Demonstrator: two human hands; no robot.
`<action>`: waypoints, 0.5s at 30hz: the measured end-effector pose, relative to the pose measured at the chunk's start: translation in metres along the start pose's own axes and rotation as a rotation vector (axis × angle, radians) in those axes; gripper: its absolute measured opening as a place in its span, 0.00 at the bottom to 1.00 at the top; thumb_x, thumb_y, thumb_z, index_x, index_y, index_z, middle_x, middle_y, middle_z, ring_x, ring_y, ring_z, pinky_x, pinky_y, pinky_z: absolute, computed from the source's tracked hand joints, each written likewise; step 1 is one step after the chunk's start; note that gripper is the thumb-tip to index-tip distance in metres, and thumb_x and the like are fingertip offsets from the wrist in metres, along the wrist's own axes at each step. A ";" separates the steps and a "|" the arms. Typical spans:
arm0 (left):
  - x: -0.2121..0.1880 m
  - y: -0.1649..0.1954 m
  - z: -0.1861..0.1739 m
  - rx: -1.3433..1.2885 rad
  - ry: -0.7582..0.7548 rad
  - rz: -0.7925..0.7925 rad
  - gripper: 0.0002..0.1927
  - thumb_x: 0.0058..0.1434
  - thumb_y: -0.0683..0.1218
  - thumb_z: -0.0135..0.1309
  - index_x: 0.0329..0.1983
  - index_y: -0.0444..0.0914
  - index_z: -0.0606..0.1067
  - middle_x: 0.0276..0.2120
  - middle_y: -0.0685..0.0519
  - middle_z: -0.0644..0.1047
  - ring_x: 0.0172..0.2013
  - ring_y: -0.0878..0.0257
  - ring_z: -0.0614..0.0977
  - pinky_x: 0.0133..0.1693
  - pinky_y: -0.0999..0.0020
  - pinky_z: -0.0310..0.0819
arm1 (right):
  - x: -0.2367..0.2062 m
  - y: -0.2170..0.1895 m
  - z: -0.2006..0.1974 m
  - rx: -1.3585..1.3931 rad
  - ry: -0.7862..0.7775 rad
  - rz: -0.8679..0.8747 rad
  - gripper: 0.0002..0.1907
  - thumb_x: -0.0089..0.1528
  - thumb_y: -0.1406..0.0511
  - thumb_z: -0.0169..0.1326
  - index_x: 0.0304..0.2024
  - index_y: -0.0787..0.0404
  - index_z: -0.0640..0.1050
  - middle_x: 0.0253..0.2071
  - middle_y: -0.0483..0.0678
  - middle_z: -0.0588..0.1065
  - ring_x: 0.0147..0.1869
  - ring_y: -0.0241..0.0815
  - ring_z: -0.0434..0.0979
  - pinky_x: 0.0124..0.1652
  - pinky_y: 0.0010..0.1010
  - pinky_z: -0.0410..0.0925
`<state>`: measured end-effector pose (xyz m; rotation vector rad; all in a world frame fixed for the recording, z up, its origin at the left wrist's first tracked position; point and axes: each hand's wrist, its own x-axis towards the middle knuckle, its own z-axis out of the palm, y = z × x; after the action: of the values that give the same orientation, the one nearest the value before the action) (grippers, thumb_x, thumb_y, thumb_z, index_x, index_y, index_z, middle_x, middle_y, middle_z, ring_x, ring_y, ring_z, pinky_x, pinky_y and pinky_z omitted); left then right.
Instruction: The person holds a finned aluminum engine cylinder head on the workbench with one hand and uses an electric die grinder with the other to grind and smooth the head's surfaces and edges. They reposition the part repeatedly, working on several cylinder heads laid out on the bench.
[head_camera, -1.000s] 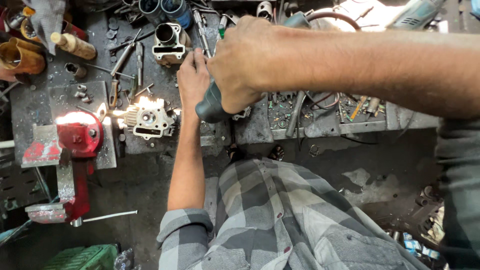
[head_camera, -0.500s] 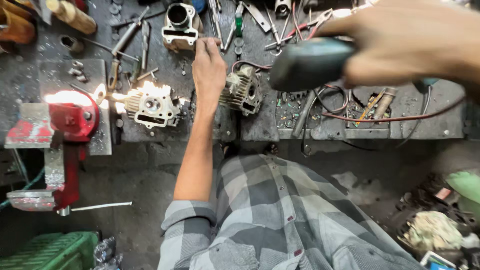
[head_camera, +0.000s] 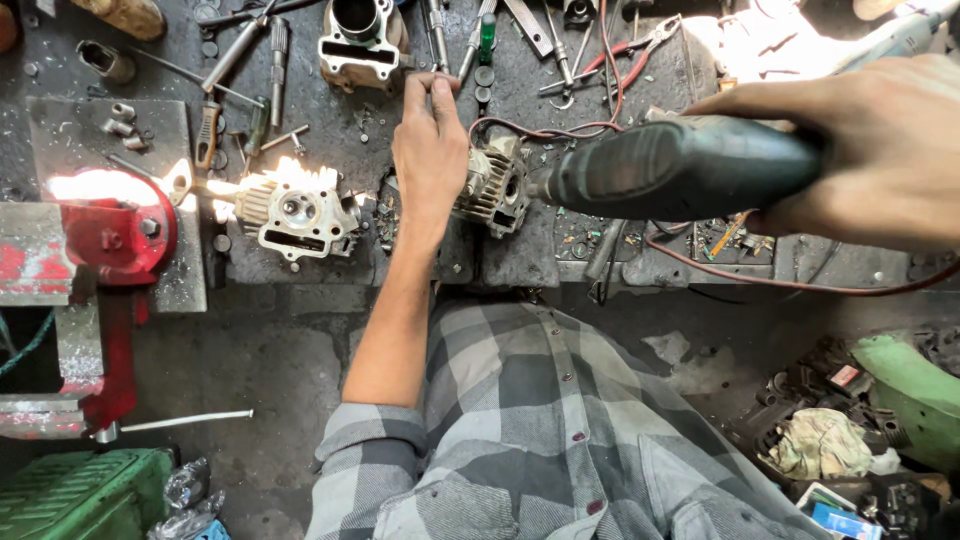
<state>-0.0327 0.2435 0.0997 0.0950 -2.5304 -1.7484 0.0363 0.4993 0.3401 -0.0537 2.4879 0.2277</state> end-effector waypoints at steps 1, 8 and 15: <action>0.001 0.001 0.000 -0.001 -0.004 -0.006 0.14 0.75 0.53 0.39 0.48 0.42 0.72 0.22 0.48 0.78 0.25 0.52 0.84 0.32 0.54 0.72 | 0.005 -0.004 -0.002 -0.013 -0.040 0.027 0.52 0.41 0.56 0.71 0.70 0.32 0.72 0.42 0.43 0.85 0.37 0.40 0.84 0.48 0.34 0.75; 0.005 -0.008 -0.001 -0.011 -0.025 -0.025 0.15 0.76 0.55 0.40 0.50 0.43 0.72 0.23 0.51 0.79 0.25 0.58 0.83 0.31 0.58 0.73 | 0.035 -0.017 0.004 -0.019 -0.052 -0.031 0.45 0.49 0.56 0.65 0.71 0.33 0.70 0.36 0.47 0.84 0.29 0.42 0.83 0.40 0.34 0.76; -0.007 -0.053 0.011 -0.420 0.011 0.358 0.21 0.68 0.53 0.58 0.57 0.40 0.67 0.36 0.52 0.78 0.39 0.62 0.80 0.42 0.63 0.74 | 0.071 0.051 0.061 0.159 -0.131 -0.003 0.43 0.44 0.62 0.72 0.64 0.44 0.78 0.33 0.51 0.82 0.34 0.44 0.83 0.44 0.39 0.74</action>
<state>-0.0260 0.2352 0.0458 -0.3440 -1.9575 -2.0516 0.0104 0.5618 0.2573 0.0235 2.3664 0.0308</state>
